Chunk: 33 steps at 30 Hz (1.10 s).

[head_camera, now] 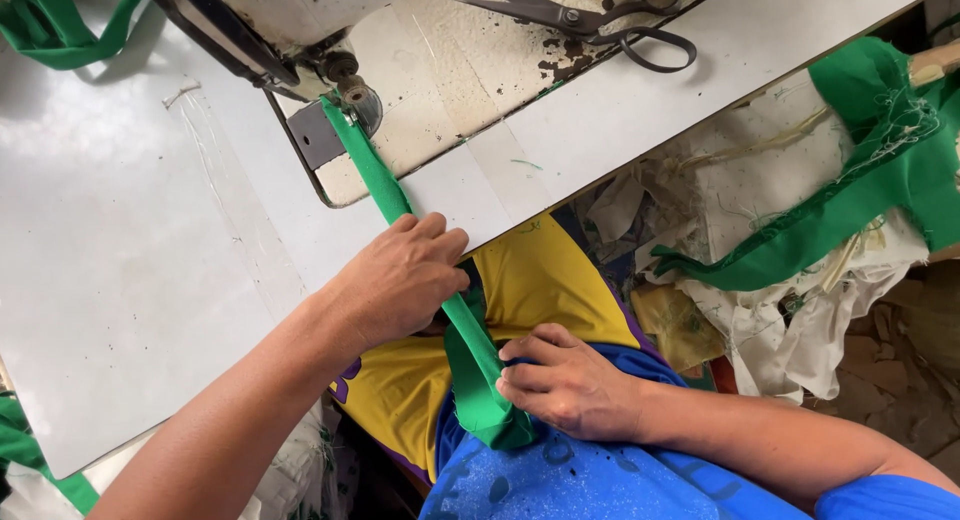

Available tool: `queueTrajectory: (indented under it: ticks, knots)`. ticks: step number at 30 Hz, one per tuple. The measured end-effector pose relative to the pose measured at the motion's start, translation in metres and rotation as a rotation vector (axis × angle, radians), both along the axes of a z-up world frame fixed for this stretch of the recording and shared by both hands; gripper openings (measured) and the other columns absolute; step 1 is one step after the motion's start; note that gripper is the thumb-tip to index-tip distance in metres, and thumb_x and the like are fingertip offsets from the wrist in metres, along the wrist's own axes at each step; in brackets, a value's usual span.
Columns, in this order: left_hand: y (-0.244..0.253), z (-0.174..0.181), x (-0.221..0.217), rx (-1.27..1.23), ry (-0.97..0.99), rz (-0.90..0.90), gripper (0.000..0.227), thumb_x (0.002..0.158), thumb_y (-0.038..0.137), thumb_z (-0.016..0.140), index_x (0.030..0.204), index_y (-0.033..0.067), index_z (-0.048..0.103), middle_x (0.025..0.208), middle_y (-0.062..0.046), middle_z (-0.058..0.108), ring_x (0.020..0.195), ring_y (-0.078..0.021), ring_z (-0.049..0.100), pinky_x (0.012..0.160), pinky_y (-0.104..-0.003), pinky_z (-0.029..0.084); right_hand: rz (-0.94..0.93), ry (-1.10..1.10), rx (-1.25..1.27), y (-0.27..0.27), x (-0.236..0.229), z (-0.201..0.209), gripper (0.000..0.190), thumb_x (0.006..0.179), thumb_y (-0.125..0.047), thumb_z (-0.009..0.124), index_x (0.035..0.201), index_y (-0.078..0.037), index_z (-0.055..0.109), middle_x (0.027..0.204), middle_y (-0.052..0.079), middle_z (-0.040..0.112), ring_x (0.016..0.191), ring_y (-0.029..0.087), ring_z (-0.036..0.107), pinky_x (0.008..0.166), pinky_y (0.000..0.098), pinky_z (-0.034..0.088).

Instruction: Sewing green fabric strips to create long straps using an industrial sewing machine.

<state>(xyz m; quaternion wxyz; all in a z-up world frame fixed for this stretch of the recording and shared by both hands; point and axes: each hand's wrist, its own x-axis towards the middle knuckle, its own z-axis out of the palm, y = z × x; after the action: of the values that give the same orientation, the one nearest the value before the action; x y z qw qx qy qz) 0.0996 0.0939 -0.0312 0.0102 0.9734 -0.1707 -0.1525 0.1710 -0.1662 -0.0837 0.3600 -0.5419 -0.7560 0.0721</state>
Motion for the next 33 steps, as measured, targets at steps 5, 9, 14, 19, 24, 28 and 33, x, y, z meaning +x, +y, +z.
queueTrajectory:
  ticks: [5, 9, 14, 19, 24, 28, 33]
  knots:
    - [-0.016, -0.008, -0.006, -0.024, -0.019, -0.029, 0.013, 0.089, 0.030, 0.072, 0.077, 0.0281, 0.075, 0.087, 0.003, 0.054, 0.090, -0.0246, 0.050, 0.078, -0.042, 0.040, 0.003, -0.002, 0.033, 0.004, 0.002, 0.009, 0.015, 0.106, -0.003, 0.049, 0.101, -0.001, 0.063, 0.094, 0.006, 0.060, 0.117, 0.032, 0.062, 0.090, 0.0444, 0.045]
    - [-0.022, -0.016, -0.010, -0.031, -0.084, -0.043, 0.011, 0.086, 0.022, 0.067, 0.079, 0.0258, 0.073, 0.085, 0.002, 0.055, 0.088, -0.0254, 0.052, 0.076, -0.042, 0.041, 0.128, -0.011, 0.068, 0.005, 0.006, 0.014, 0.025, 0.109, -0.003, 0.041, 0.110, 0.005, 0.065, 0.109, 0.016, 0.060, 0.143, 0.045, 0.045, 0.121, 0.0558, 0.034]
    - [-0.001, 0.006, -0.011, -0.196, -0.212, 0.029, 0.005, 0.088, 0.018, 0.073, 0.084, 0.0168, 0.071, 0.088, -0.002, 0.059, 0.089, -0.0257, 0.054, 0.080, -0.043, 0.041, 0.163, 0.125, -0.007, 0.003, 0.002, -0.001, 0.020, 0.107, -0.005, 0.045, 0.110, 0.005, 0.062, 0.113, 0.015, 0.064, 0.145, 0.042, 0.042, 0.121, 0.0688, 0.017]
    - [0.055, 0.009, -0.010, 0.010, -0.433, 0.177, 0.033, 0.083, -0.009, 0.061, 0.108, 0.0084, 0.072, 0.107, -0.008, 0.069, 0.098, -0.0284, 0.056, 0.080, -0.043, 0.044, 0.062, 0.278, 0.034, 0.003, -0.005, -0.005, 0.014, 0.104, -0.005, 0.059, 0.116, -0.005, 0.065, 0.104, 0.010, 0.072, 0.145, 0.046, 0.039, 0.117, 0.0752, 0.000]
    - [0.067, 0.006, 0.002, 0.129, -0.309, 0.074, 0.011, 0.098, 0.010, 0.067, 0.090, 0.0162, 0.070, 0.089, 0.005, 0.063, 0.092, -0.0227, 0.054, 0.074, -0.037, 0.042, 0.103, 0.205, -0.063, 0.006, -0.002, -0.005, 0.016, 0.105, -0.005, 0.056, 0.096, -0.001, 0.069, 0.100, 0.006, 0.070, 0.147, 0.042, 0.040, 0.120, 0.0714, 0.000]
    - [0.069, 0.013, 0.007, 0.108, -0.358, 0.032, 0.030, 0.095, 0.000, 0.068, 0.072, 0.0174, 0.058, 0.080, 0.007, 0.056, 0.089, -0.0199, 0.054, 0.072, -0.035, 0.043, 0.101, 0.189, -0.077, 0.005, 0.000, -0.005, 0.015, 0.104, -0.003, 0.055, 0.094, -0.001, 0.067, 0.095, 0.005, 0.065, 0.144, 0.043, 0.046, 0.120, 0.0720, 0.003]
    - [0.073, 0.014, 0.010, 0.145, -0.368, -0.035, 0.033, 0.093, 0.000, 0.069, 0.068, 0.0169, 0.056, 0.084, 0.004, 0.057, 0.097, -0.0224, 0.058, 0.072, -0.035, 0.047, 0.110, 0.141, -0.100, 0.006, 0.002, -0.003, 0.016, 0.104, -0.002, 0.055, 0.093, -0.002, 0.066, 0.093, 0.004, 0.063, 0.142, 0.045, 0.049, 0.119, 0.0739, 0.006]
